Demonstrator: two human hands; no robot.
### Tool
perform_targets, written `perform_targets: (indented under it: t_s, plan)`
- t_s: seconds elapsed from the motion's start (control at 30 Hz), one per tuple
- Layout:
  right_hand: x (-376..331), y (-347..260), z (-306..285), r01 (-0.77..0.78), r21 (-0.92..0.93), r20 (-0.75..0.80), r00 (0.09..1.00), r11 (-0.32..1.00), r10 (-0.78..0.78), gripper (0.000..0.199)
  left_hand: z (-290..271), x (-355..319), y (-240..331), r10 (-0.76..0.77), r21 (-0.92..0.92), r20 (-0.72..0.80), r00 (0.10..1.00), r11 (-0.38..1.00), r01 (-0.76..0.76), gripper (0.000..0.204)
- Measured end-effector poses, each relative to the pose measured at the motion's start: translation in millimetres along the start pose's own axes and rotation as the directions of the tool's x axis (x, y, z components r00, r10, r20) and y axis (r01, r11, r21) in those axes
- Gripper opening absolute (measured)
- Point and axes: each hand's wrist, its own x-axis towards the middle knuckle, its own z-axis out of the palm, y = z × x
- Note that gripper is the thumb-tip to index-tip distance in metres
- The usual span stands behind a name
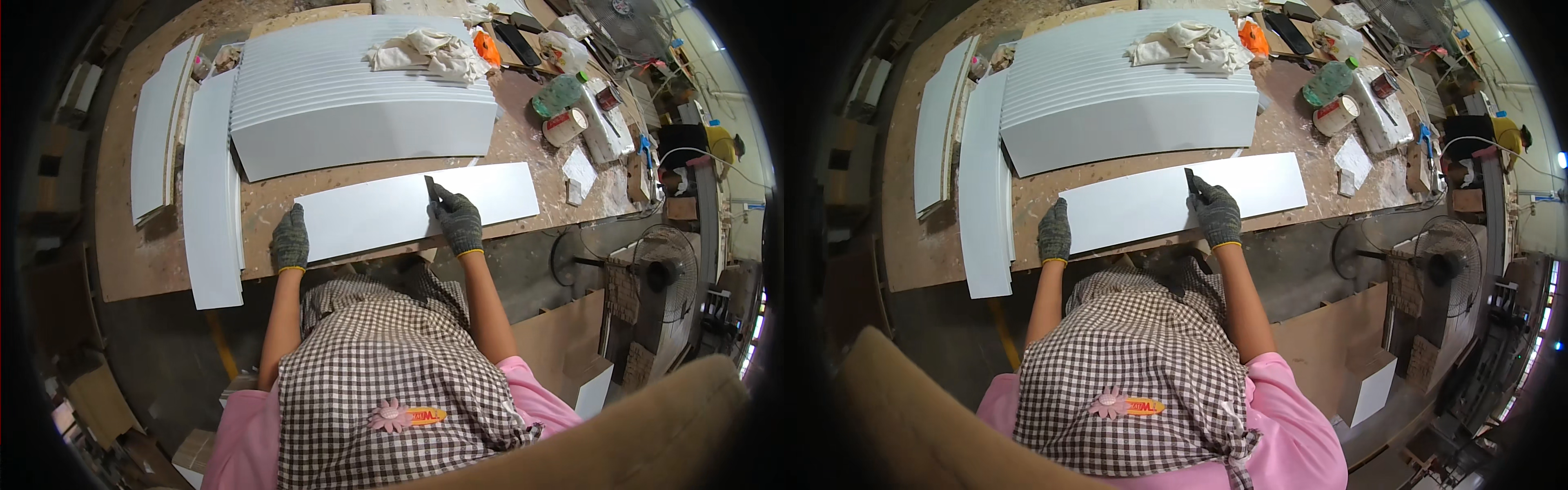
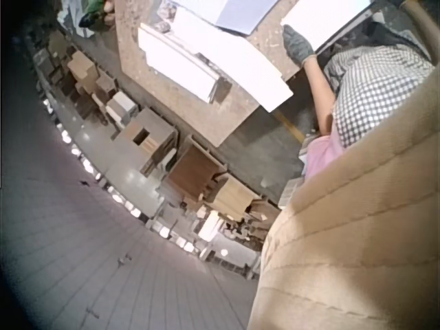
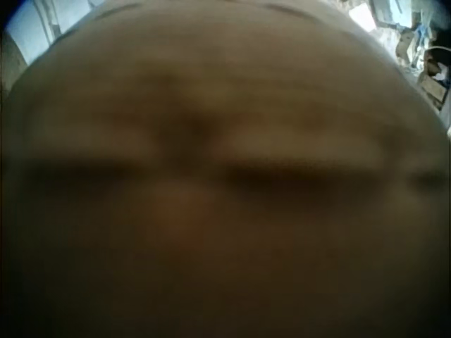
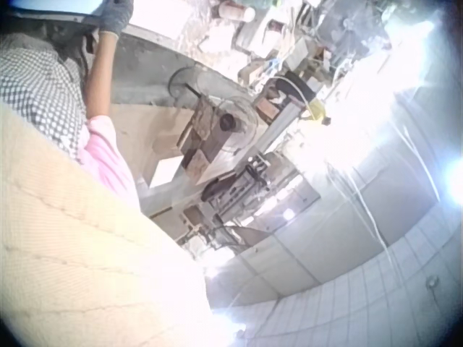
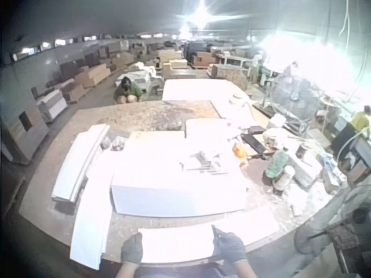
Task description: The person wipes the surface of several white rectangular panels with a cloth, handling them one at a time and moving them from the table to a stack.
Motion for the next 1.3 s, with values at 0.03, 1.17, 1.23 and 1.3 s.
perform_targets:
  t_s: [0.03, 1.17, 1.23, 1.3]
  plan:
    - [0.8, 1.8, 4.7, -0.071, 0.025, -0.015, 0.997, 0.997, 0.071, 0.035, 0.2, 1.1, 0.2, -0.003, 0.005, 0.012, 1.0, 1.0, 0.003, 0.041]
    - [5.3, -5.3, 14.0, -0.298, 0.134, -0.185, 0.929, 0.945, 0.319, 0.035, -12.1, 12.6, -1.5, 0.031, -0.242, 0.118, 0.993, 0.97, -0.001, 0.035]
    - [1.9, -6.6, 16.8, -0.178, 0.103, -0.188, 0.963, 0.979, 0.195, 0.036, -35.3, 14.8, 14.3, -0.16, -0.4, 0.236, 0.958, 0.883, 0.246, 0.033]
    - [-6.1, -25.5, 17.0, -0.077, -0.056, -0.115, 0.991, 0.995, 0.071, 0.036, -20.2, 10.9, 1.6, -0.154, -0.379, 0.238, 0.959, 0.894, 0.238, 0.033]
